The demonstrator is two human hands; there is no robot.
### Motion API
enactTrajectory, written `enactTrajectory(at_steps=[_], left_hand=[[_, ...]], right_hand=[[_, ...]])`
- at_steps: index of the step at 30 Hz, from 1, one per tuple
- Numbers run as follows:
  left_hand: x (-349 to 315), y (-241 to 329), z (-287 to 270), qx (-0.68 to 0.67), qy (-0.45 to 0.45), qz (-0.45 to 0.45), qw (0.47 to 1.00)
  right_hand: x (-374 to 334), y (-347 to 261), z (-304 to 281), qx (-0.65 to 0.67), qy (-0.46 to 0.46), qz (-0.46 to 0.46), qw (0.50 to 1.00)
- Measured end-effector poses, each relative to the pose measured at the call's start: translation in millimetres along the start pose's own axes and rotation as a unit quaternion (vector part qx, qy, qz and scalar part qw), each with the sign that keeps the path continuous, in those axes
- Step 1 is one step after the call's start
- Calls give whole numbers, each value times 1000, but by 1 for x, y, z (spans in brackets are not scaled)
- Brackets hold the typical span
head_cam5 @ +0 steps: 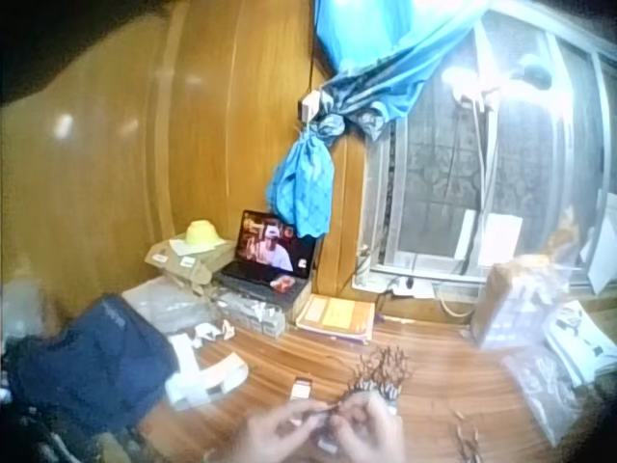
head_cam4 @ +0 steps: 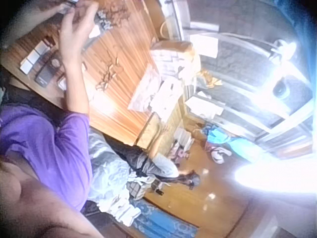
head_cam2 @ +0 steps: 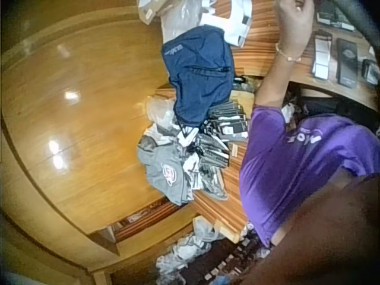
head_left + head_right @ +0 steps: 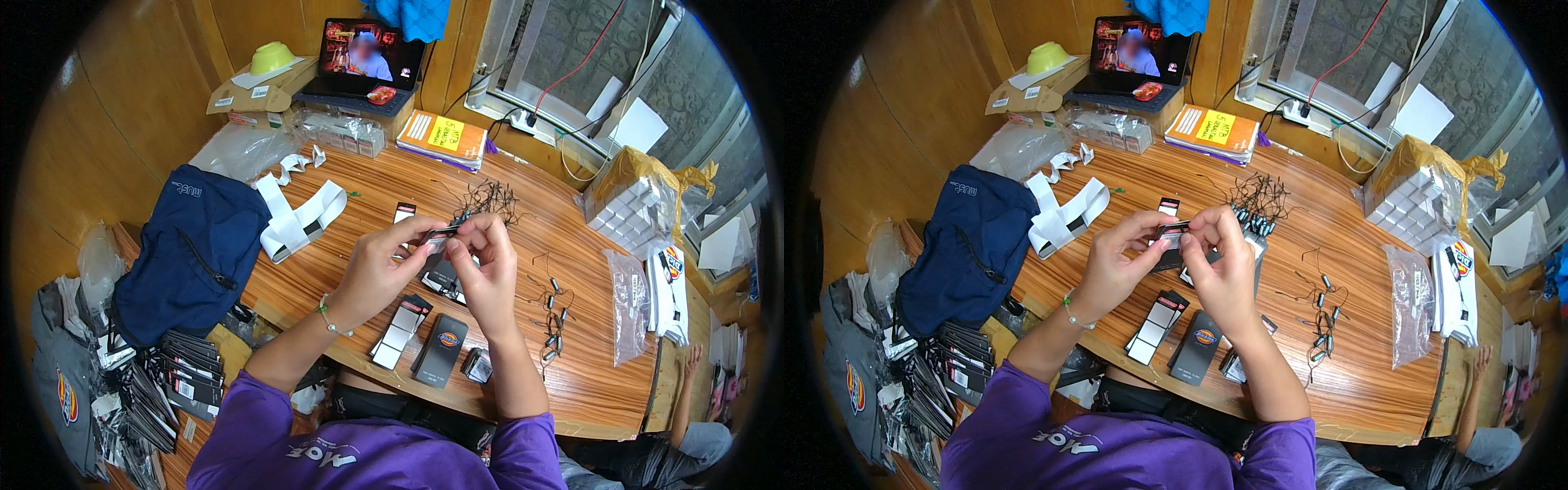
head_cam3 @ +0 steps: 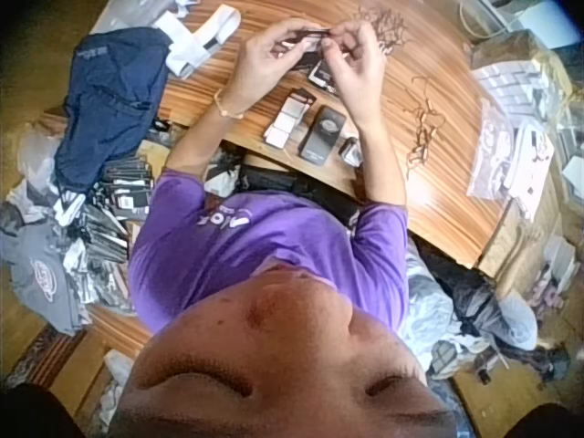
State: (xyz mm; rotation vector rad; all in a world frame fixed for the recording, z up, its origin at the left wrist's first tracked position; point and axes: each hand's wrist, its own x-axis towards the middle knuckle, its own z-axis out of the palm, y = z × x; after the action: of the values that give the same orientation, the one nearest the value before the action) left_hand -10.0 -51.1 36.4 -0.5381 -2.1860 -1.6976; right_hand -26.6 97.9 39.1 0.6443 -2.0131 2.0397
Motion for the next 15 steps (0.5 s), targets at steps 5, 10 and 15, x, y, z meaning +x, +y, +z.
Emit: enactTrajectory(at_steps=[5, 10, 15], left_hand=[[-2, 1, 2, 28, 3, 17, 999], [-4, 1, 7, 7, 19, 2, 1000], [-6, -2, 11, 74, 23, 35, 996]], right_hand=[[2, 1, -1, 103, 1, 30, 994], [1, 5, 3, 97, 27, 23, 995], [-2, 10, 10, -94, 63, -75, 991]])
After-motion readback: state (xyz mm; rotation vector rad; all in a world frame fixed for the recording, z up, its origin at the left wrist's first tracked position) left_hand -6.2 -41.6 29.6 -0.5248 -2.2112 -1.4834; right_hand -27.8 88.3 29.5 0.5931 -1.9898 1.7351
